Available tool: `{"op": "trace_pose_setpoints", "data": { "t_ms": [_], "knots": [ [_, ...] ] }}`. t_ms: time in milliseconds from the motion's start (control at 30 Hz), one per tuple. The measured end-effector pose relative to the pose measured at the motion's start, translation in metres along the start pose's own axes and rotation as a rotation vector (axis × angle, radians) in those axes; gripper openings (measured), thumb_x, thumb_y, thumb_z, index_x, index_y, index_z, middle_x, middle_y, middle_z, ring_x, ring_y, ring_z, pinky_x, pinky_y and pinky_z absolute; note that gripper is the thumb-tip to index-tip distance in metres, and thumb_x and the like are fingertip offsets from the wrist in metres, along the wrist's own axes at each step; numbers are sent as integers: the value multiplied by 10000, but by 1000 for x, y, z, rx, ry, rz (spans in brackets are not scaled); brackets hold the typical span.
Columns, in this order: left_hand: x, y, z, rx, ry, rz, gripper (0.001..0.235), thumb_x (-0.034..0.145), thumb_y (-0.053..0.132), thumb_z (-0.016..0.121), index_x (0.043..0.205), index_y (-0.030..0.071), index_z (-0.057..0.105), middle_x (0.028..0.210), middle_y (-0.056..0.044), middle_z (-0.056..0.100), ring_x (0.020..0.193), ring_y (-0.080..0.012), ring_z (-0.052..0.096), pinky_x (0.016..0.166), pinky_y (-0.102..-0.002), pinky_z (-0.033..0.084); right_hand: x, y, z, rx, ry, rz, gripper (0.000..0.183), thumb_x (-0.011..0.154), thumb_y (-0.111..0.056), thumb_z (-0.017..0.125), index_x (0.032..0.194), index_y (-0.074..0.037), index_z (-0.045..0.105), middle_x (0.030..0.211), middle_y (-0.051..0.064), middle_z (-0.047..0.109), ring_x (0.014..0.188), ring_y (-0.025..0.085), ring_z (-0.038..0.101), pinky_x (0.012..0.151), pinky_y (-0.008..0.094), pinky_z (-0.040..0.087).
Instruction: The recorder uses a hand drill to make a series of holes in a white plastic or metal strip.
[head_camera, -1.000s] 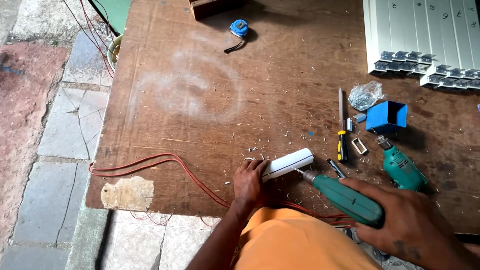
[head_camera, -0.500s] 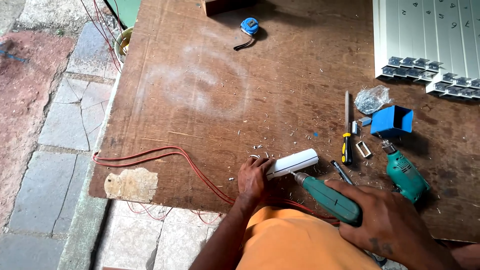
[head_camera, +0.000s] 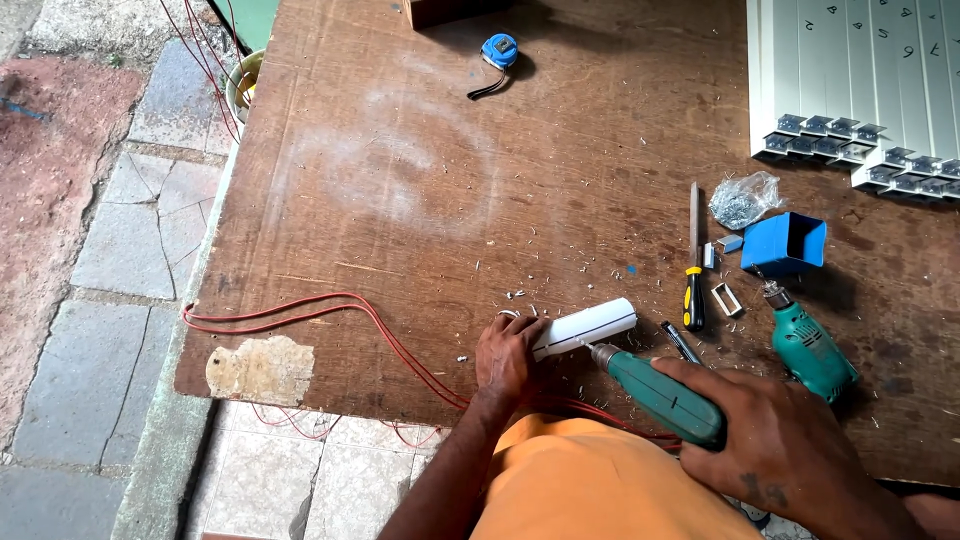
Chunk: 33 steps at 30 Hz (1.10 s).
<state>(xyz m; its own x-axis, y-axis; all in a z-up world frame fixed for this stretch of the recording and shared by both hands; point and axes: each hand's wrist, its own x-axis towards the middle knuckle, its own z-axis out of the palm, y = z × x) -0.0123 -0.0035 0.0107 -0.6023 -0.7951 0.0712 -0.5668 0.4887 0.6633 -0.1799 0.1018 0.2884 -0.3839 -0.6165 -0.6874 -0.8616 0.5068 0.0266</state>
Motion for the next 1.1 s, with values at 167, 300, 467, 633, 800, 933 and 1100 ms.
{"op": "trace_pose_setpoints", "data": {
  "t_ms": [167,300,467,633,800,933,1100],
  "knots": [
    [1,1,-2,-10,-3,-5,609,714,336,878,1265,136,711,1226,-69,710,1088,-276,614,926,-444,498,4,-6,-7,-54,-65,43,936,687,-413,798,1544,-434,424,1180,42,741,1006,208,759,1000,381,590],
    [3,-3,-1,-19,-27,-2,623,712,334,876,1273,124,704,1236,-76,709,1086,-276,617,939,-434,505,12,2,-1,-32,63,-104,918,634,-363,801,1500,-350,497,1142,62,764,1021,248,750,1015,428,540],
    [5,-6,-2,-36,-26,14,621,710,330,880,1263,109,703,1225,-80,713,1088,-294,617,938,-433,506,12,-19,-24,-72,54,-145,875,617,-315,788,1452,-350,527,1128,41,778,1038,236,761,1033,444,531],
    [4,-6,0,-79,7,29,603,704,328,859,1245,104,714,1201,-76,725,1060,-308,625,933,-432,512,18,-16,-23,-105,-10,-101,968,593,-357,838,1491,-396,480,1198,52,743,1048,257,751,1004,451,566],
    [16,-12,-5,-59,62,123,613,709,373,858,1235,91,719,1212,-92,715,1038,-312,618,923,-429,514,51,1,19,-169,153,-312,973,614,-404,833,1519,-374,479,1275,74,704,1094,317,692,930,514,548],
    [2,-9,7,-45,79,115,572,727,378,841,1228,120,742,1226,-61,725,1073,-295,617,930,-431,518,36,-11,-13,-227,-47,-151,958,654,-410,797,1539,-417,431,1175,55,737,1076,270,725,967,414,594],
    [5,-1,0,-22,-19,45,599,718,393,844,1242,131,721,1239,-55,708,1112,-291,599,945,-455,486,2,2,-40,-96,-24,-56,962,639,-415,807,1532,-408,450,1157,29,721,1009,222,743,911,404,612]
  ]
}}
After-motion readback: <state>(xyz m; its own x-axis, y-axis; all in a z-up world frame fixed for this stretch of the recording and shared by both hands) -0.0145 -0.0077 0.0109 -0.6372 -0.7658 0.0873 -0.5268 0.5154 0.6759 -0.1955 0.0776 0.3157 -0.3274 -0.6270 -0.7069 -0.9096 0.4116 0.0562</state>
